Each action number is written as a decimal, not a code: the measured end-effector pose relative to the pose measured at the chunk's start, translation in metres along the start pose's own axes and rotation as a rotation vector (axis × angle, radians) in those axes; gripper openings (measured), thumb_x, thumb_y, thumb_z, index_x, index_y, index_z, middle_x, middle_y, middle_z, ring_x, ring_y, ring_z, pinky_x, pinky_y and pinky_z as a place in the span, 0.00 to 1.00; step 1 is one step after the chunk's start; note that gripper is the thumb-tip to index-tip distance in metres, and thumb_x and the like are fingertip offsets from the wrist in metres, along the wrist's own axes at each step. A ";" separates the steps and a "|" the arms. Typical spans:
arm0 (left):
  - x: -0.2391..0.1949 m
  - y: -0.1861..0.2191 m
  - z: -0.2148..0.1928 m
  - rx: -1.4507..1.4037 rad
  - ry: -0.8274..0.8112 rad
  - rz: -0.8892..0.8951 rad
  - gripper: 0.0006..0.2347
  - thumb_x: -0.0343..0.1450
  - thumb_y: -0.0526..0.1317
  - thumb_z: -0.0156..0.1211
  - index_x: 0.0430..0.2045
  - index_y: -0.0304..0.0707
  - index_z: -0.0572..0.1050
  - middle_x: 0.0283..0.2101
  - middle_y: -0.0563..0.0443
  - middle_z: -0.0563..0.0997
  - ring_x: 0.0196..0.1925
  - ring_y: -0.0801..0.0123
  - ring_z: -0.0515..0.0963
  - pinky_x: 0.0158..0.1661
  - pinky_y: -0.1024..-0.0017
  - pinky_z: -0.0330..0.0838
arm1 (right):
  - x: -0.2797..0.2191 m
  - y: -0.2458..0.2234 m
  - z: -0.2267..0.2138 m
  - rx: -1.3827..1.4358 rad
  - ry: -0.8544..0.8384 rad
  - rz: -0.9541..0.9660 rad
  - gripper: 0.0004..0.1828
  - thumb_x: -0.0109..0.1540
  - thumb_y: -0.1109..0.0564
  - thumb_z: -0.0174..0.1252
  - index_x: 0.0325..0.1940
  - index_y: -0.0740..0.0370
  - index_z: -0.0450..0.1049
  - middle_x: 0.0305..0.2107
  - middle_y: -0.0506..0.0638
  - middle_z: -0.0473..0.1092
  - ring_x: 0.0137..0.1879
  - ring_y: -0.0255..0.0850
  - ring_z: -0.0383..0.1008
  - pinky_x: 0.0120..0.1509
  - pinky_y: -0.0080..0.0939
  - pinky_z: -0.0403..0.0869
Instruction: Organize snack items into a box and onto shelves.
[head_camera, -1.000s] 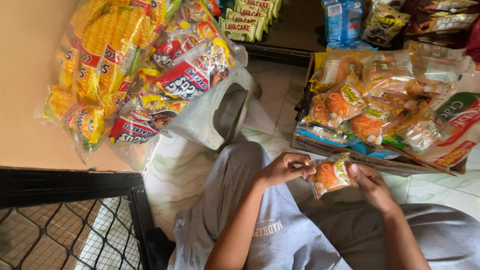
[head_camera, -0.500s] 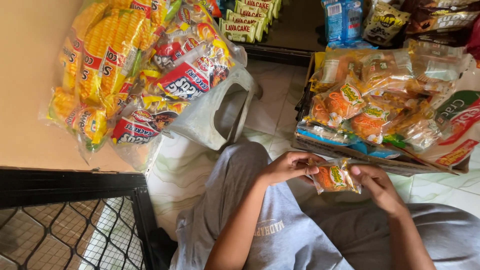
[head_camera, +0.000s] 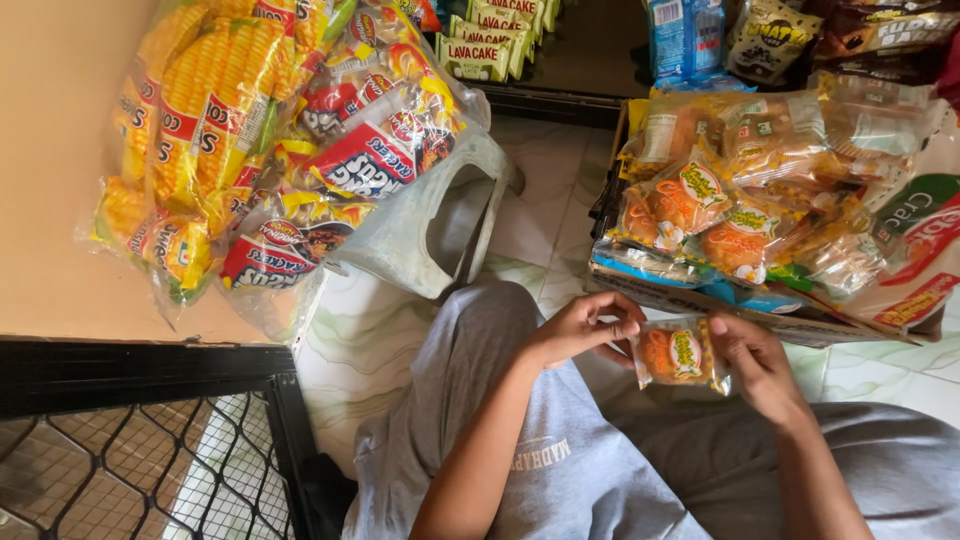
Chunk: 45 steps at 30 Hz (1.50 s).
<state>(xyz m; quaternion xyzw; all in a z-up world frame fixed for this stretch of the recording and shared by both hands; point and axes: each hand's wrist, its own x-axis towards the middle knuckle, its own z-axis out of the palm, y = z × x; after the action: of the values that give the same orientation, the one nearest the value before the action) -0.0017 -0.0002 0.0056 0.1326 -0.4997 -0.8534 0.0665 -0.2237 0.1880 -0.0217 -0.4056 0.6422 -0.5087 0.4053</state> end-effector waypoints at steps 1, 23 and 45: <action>0.000 -0.002 -0.002 -0.015 0.034 0.003 0.11 0.76 0.40 0.60 0.47 0.32 0.74 0.47 0.51 0.78 0.51 0.65 0.81 0.42 0.61 0.82 | 0.000 0.003 0.000 0.021 0.034 0.007 0.24 0.73 0.43 0.47 0.28 0.58 0.63 0.23 0.40 0.57 0.31 0.31 0.55 0.35 0.35 0.58; -0.004 -0.012 -0.010 -0.225 0.147 0.063 0.04 0.79 0.39 0.57 0.40 0.39 0.70 0.41 0.58 0.73 0.46 0.76 0.76 0.45 0.63 0.83 | -0.006 -0.007 -0.017 0.018 -0.038 -0.015 0.13 0.72 0.54 0.52 0.37 0.62 0.71 0.25 0.43 0.67 0.32 0.30 0.64 0.38 0.31 0.66; 0.002 0.015 0.059 0.025 -0.196 -0.005 0.10 0.80 0.41 0.56 0.49 0.33 0.72 0.48 0.49 0.78 0.54 0.64 0.81 0.53 0.66 0.80 | -0.047 -0.172 -0.127 -0.733 0.344 -0.007 0.13 0.67 0.55 0.55 0.48 0.65 0.79 0.31 0.52 0.75 0.31 0.36 0.77 0.36 0.34 0.78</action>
<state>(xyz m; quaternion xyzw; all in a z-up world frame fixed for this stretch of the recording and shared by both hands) -0.0216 0.0415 0.0459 0.0503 -0.5140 -0.8562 0.0136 -0.3076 0.2471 0.1718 -0.4344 0.8381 -0.3079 0.1186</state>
